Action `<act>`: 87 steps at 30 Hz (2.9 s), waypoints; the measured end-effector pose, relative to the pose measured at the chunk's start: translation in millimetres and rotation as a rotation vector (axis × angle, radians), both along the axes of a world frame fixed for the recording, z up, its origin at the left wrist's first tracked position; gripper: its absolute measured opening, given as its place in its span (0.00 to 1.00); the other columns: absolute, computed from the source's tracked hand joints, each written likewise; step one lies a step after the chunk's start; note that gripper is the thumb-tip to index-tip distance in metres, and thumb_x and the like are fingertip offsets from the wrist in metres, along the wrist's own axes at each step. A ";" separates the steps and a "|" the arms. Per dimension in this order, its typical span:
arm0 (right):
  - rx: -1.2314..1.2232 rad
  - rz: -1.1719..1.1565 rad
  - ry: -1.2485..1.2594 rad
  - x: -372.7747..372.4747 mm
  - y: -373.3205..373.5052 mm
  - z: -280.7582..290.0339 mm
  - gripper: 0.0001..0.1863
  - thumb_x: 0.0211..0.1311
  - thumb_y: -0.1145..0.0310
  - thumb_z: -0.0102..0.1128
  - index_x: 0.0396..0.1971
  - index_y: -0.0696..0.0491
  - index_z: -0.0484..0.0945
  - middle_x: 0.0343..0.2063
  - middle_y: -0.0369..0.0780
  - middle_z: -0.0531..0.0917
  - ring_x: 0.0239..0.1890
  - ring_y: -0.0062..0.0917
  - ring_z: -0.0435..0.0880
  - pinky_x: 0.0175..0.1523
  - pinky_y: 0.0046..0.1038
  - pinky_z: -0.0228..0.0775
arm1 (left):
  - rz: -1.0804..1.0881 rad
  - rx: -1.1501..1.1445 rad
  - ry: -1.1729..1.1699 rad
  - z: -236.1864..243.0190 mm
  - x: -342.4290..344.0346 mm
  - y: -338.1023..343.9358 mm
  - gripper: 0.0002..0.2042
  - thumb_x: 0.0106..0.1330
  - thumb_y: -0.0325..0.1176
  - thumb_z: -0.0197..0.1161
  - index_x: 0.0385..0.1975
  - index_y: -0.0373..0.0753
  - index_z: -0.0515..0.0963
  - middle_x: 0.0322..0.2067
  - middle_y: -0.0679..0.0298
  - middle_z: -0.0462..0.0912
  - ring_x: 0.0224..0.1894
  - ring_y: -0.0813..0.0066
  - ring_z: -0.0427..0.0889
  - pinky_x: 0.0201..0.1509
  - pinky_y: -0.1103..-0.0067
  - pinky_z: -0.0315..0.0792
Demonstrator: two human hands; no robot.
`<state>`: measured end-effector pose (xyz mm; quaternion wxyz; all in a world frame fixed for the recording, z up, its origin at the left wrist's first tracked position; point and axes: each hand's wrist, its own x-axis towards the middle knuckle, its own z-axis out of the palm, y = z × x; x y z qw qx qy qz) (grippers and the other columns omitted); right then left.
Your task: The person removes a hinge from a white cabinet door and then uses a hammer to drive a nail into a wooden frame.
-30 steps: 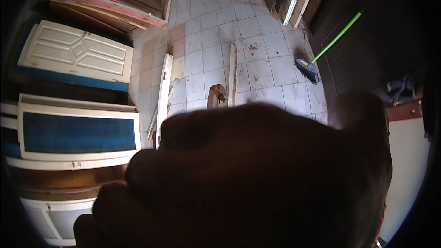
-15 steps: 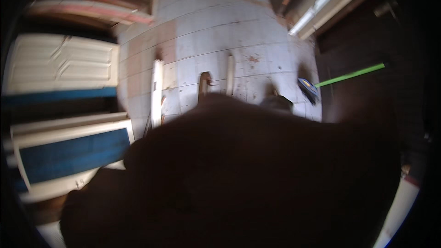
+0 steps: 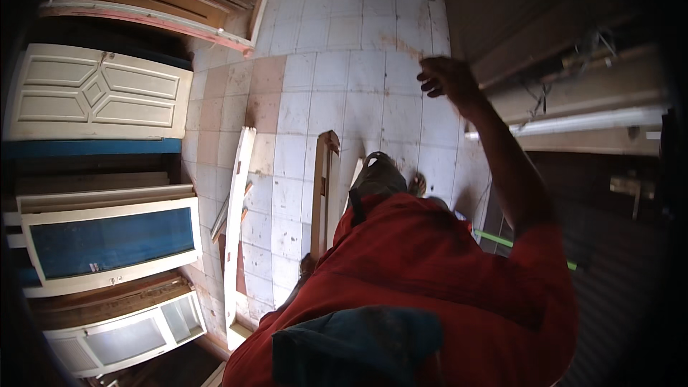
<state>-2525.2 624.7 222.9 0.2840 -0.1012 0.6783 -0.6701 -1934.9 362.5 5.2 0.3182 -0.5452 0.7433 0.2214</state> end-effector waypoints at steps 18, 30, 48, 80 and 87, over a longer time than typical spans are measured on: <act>0.760 -0.361 -0.554 -329.4 52.4 -382.2 0.11 0.69 0.62 0.51 0.45 0.46 0.79 0.20 0.39 0.76 0.16 0.30 0.74 0.19 0.37 0.64 | 0.216 -0.035 -0.009 -18.3 -488.0 -234.6 0.31 0.46 0.59 0.73 0.42 0.39 0.83 0.41 0.54 0.86 0.45 0.55 0.85 0.48 0.63 0.77; 0.813 -0.201 -0.610 -618.6 -124.9 -370.3 0.10 0.68 0.61 0.53 0.44 0.45 0.79 0.26 0.37 0.78 0.25 0.28 0.78 0.35 0.42 0.76 | 0.191 -0.079 -0.003 -8.1 -835.4 -428.4 0.31 0.45 0.60 0.74 0.42 0.40 0.83 0.40 0.56 0.86 0.43 0.57 0.85 0.45 0.64 0.77; 0.151 0.106 -0.125 -1255.2 -786.4 -136.6 0.29 0.64 0.48 0.63 0.52 0.59 0.77 0.36 0.41 0.83 0.33 0.25 0.83 0.35 0.29 0.77 | -0.005 -0.045 0.714 36.5 -1388.7 -738.8 0.29 0.50 0.56 0.74 0.46 0.42 0.81 0.41 0.56 0.87 0.45 0.59 0.85 0.48 0.67 0.78; -0.974 -0.006 -0.023 -2027.6 -1080.6 -12.8 0.34 0.67 0.36 0.49 0.62 0.46 0.68 0.58 0.35 0.74 0.62 0.27 0.69 0.67 0.38 0.57 | -0.599 0.257 1.164 200.2 -2402.4 -1129.1 0.27 0.52 0.37 0.75 0.55 0.42 0.77 0.44 0.55 0.85 0.48 0.63 0.85 0.53 0.71 0.76; 0.074 -0.026 0.786 -2197.1 -1127.0 18.3 0.32 0.75 0.49 0.44 0.70 0.52 0.59 0.63 0.43 0.72 0.64 0.33 0.70 0.67 0.41 0.62 | -0.546 0.322 1.370 190.8 -2557.6 -1232.3 0.29 0.53 0.36 0.76 0.57 0.39 0.76 0.48 0.58 0.84 0.51 0.70 0.83 0.57 0.73 0.75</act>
